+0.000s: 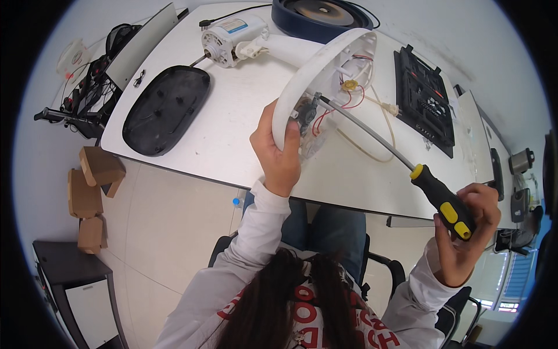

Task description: The person assembles a white plastic housing with internal wiring and a small motor. They use a screwdriver to tighten screws and secure components inside the housing.

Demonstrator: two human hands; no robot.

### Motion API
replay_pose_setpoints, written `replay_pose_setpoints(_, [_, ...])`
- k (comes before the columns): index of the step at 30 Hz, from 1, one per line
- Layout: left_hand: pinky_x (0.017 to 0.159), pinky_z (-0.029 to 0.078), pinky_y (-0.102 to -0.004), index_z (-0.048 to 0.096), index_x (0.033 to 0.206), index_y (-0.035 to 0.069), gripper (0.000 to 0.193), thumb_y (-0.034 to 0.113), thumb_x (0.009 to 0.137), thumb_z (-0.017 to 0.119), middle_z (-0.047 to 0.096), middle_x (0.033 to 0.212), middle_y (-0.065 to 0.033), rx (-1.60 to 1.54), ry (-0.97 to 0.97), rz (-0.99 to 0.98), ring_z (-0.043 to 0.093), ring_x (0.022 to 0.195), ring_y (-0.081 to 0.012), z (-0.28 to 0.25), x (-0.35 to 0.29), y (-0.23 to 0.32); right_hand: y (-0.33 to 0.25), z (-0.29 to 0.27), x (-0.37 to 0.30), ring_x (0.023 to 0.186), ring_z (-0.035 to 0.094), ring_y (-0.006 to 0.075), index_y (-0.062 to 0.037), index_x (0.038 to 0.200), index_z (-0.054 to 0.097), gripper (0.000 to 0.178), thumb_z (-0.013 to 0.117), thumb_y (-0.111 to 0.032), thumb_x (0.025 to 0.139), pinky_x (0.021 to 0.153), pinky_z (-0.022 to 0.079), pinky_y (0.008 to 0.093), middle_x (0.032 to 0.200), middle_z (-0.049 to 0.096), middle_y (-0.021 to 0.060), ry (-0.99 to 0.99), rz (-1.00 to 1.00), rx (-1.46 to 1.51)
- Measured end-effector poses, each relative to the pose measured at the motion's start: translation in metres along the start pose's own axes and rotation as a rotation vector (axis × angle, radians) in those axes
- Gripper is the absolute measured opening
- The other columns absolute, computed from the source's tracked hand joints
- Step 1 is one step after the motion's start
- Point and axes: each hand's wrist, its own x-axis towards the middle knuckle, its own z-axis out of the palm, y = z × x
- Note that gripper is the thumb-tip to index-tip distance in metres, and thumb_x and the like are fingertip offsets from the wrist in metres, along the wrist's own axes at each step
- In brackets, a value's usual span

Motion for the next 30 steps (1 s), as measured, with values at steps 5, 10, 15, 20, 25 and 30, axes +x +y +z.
replay_pose_setpoints(5, [0.078,0.042,-0.0272,0.052,0.109,-0.005,0.031,0.014,0.084,0.051,0.061,0.095,-0.0125,-0.029,-0.035,0.003,0.056,0.085,-0.0161,0.005,0.001,0.0,-0.016,-0.01,0.015,0.074,0.054,0.0176,-0.0009,0.099,0.058,0.028,0.063,-0.016,0.077,0.066,0.041,0.0253,0.087,0.056,0.0125,-0.053,0.201,-0.29])
replay_pose_setpoints(10, [0.079,0.042,-0.0282,0.052,0.109,-0.005,0.032,0.015,0.085,0.051,0.061,0.096,-0.0127,-0.029,0.0,0.011,0.056,0.086,-0.0169,0.003,-0.001,-0.001,0.002,-0.005,0.003,0.071,0.049,0.0113,-0.0025,0.111,0.049,0.041,0.051,-0.034,0.084,0.054,0.038,0.0181,0.101,0.049,0.0114,-0.126,0.186,-0.111])
replay_pose_setpoints(15, [0.08,0.042,-0.028,0.052,0.109,-0.005,0.031,0.013,0.084,0.05,0.061,0.096,-0.0126,-0.03,-0.008,0.004,0.056,0.087,-0.017,0.003,-0.001,-0.001,-0.008,0.005,0.002,0.079,0.051,0.0225,-0.0014,0.105,0.05,0.053,0.072,0.002,0.058,0.065,0.044,0.0301,0.091,0.051,0.0144,0.081,-0.008,0.083])
replay_pose_setpoints(20, [0.08,0.041,-0.0278,0.052,0.107,-0.005,0.03,0.012,0.083,0.049,0.061,0.095,-0.0124,-0.046,-0.019,0.008,0.055,0.086,-0.0167,0.007,0.0,0.001,-0.009,-0.014,0.011,0.081,0.056,0.0226,0.001,0.102,0.055,0.029,0.061,-0.016,0.079,0.07,0.043,0.0274,0.093,0.057,0.0161,-0.082,-0.014,-0.278])
replay_pose_setpoints(25, [0.078,0.041,-0.0271,0.052,0.107,-0.006,0.03,0.011,0.083,0.05,0.061,0.094,-0.0116,-0.058,0.015,0.004,0.054,0.084,-0.016,0.002,-0.002,-0.001,0.0,0.004,0.002,0.069,0.053,0.0163,-0.0002,0.112,0.05,0.046,0.057,-0.033,0.081,0.061,0.041,0.0221,0.096,0.054,0.0153,-0.019,0.12,-0.132])
replay_pose_setpoints(30, [0.077,0.041,-0.0265,0.052,0.107,-0.006,0.031,0.012,0.082,0.05,0.061,0.093,-0.0111,-0.064,0.0,-0.005,0.054,0.083,-0.0155,0.007,-0.001,0.001,-0.003,-0.004,0.001,0.077,0.051,0.0194,-0.004,0.116,0.045,0.062,0.071,-0.002,0.06,0.065,0.042,0.0241,0.105,0.049,0.0154,-0.03,-0.151,-0.084])
